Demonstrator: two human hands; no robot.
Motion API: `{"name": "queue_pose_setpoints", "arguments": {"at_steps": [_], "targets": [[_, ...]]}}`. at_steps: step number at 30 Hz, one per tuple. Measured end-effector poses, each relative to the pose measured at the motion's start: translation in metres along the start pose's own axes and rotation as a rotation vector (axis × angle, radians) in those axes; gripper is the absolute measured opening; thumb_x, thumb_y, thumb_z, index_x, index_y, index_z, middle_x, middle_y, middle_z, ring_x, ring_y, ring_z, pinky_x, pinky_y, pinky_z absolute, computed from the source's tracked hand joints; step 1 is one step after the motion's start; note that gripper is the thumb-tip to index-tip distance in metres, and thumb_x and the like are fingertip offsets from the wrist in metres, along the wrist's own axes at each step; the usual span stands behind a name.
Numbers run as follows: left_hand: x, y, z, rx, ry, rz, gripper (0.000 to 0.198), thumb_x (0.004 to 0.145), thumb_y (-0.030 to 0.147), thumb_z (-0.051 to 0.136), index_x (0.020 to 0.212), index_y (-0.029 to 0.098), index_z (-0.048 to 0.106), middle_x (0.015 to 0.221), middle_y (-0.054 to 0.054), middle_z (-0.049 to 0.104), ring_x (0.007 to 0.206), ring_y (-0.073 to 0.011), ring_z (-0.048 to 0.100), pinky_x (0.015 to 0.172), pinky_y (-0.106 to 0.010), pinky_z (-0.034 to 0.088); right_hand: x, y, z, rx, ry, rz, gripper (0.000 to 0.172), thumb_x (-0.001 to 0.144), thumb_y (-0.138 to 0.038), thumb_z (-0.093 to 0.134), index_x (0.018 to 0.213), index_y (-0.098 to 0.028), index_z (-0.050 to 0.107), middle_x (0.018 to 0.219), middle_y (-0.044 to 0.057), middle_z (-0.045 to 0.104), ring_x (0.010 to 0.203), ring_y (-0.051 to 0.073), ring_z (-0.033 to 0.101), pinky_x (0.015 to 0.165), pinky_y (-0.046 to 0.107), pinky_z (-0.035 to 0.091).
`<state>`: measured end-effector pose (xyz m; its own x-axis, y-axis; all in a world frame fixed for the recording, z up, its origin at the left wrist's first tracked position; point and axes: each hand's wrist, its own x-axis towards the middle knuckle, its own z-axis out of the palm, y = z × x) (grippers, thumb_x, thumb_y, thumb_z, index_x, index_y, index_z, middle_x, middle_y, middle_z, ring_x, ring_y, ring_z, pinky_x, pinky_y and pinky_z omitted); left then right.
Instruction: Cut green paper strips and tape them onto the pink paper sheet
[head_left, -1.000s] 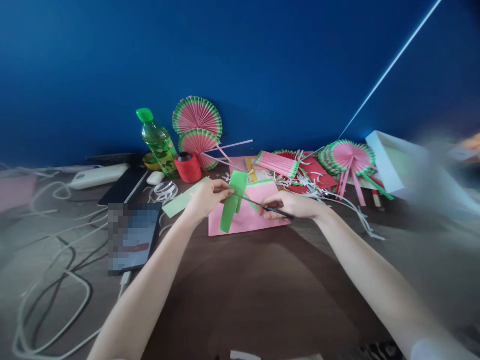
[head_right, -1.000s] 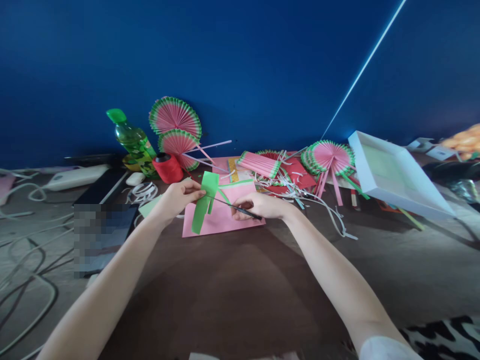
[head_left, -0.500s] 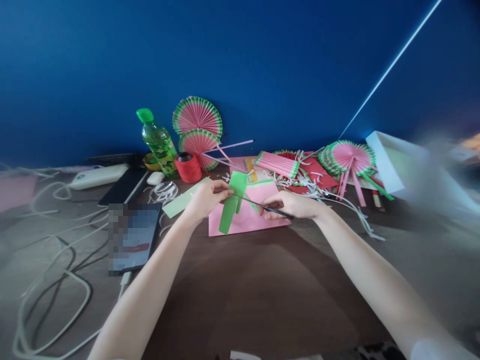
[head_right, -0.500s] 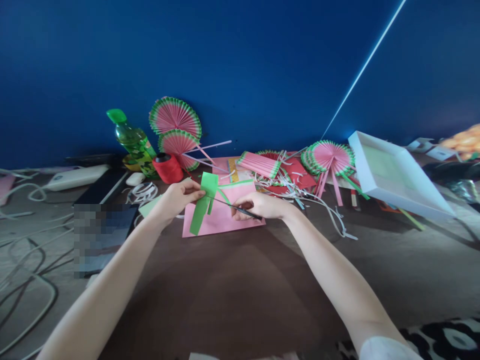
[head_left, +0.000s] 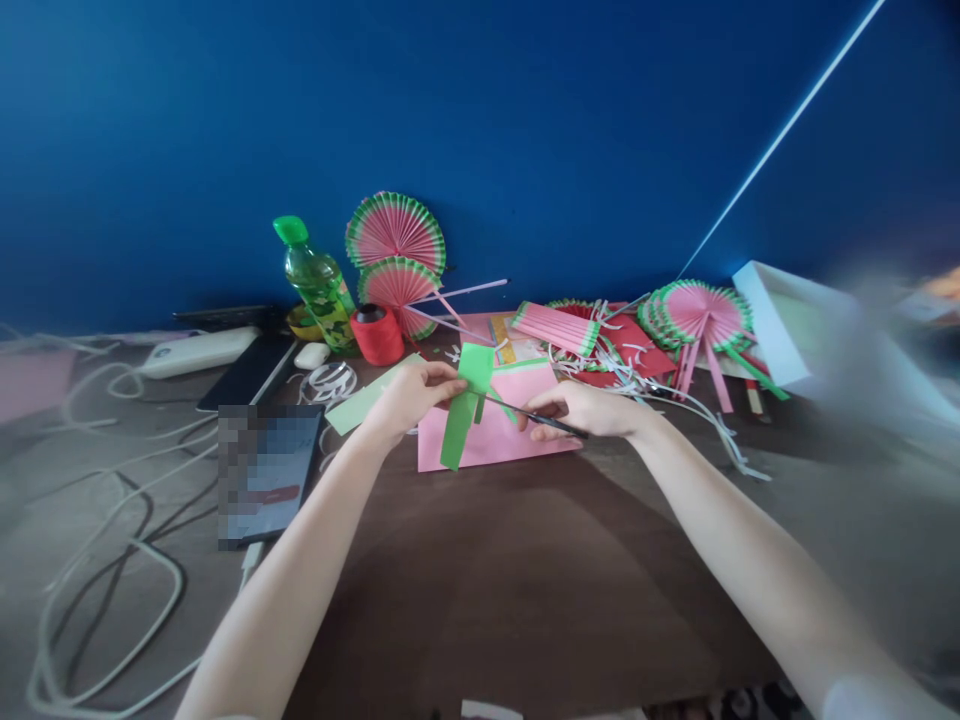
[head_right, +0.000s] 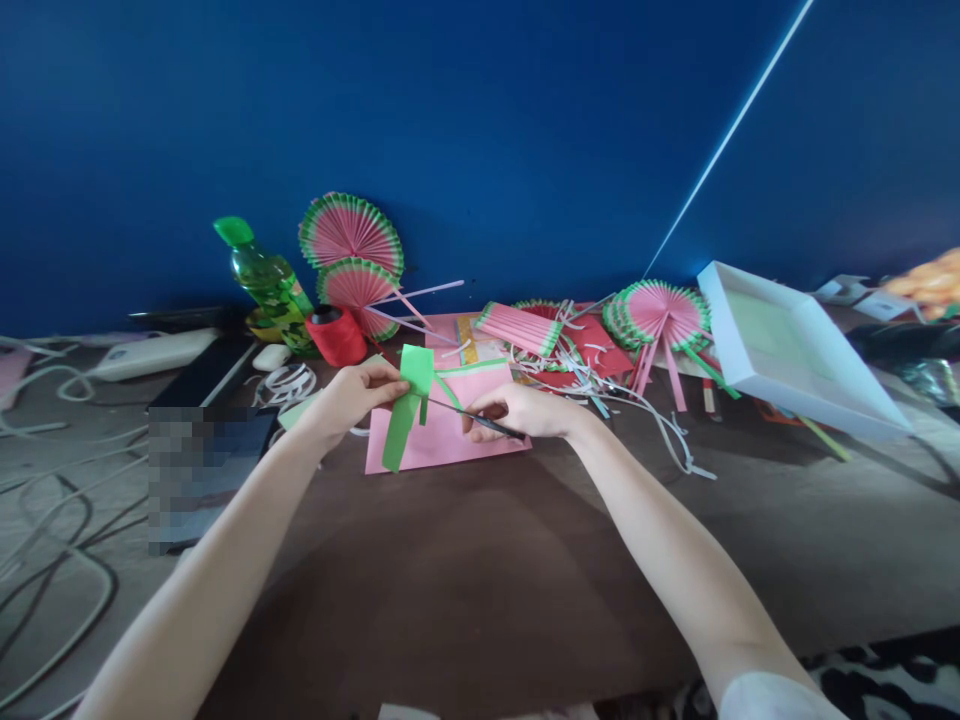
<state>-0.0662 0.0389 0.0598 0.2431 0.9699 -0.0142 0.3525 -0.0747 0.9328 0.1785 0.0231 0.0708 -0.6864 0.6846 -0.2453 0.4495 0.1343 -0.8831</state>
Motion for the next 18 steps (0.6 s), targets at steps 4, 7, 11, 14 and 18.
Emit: {"name": "queue_pose_setpoints", "arguments": {"at_steps": [4,7,11,14,18], "targets": [[0.0011,-0.0034,-0.0015,0.022,-0.01,0.014,0.031,0.064,0.046,0.066,0.072,0.016,0.066,0.065,0.0,0.062,0.061,-0.0122,0.057,0.063,-0.026,0.048,-0.0004,-0.0007,0.0005,0.041,-0.009,0.011,0.042,0.066,-0.047,0.065,0.091,-0.013,0.065,0.082,0.004,0.062,0.072,0.013,0.058,0.05,0.019,0.039],[0.0013,-0.0049,-0.0018,0.027,-0.009,0.014,0.031,0.065,0.046,0.065,0.074,0.016,0.068,0.067,-0.001,0.064,0.061,-0.0125,0.058,0.063,-0.026,0.048,-0.0004,-0.001,0.0006,0.052,-0.009,0.03,0.042,0.067,-0.046,0.064,0.093,-0.013,0.065,0.08,0.004,0.062,0.064,0.01,0.055,0.048,0.019,0.038],[0.0009,-0.0051,-0.0014,0.033,-0.018,0.02,0.029,0.067,0.043,0.064,0.077,0.017,0.069,0.069,-0.001,0.065,0.063,-0.0131,0.059,0.065,-0.026,0.05,-0.0001,-0.0011,0.0007,0.034,-0.002,0.019,0.042,0.067,-0.046,0.064,0.093,-0.013,0.065,0.076,0.003,0.061,0.056,0.007,0.05,0.047,0.019,0.038],[0.0005,-0.0039,-0.0007,0.021,-0.022,0.021,0.026,0.068,0.04,0.063,0.077,0.017,0.07,0.07,-0.001,0.066,0.063,-0.0128,0.059,0.066,-0.026,0.05,-0.0003,-0.0026,0.0011,0.022,-0.003,0.015,0.039,0.067,-0.044,0.065,0.091,-0.013,0.065,0.073,0.002,0.06,0.053,0.006,0.047,0.046,0.019,0.037],[0.0003,-0.0018,0.0002,0.018,-0.001,0.012,0.024,0.067,0.039,0.064,0.077,0.017,0.07,0.071,-0.001,0.067,0.064,-0.0131,0.06,0.066,-0.026,0.051,-0.0011,-0.0055,0.0017,0.028,-0.013,0.026,0.036,0.069,-0.04,0.064,0.092,-0.012,0.064,0.071,0.001,0.058,0.049,0.004,0.041,0.044,0.018,0.036]]}}
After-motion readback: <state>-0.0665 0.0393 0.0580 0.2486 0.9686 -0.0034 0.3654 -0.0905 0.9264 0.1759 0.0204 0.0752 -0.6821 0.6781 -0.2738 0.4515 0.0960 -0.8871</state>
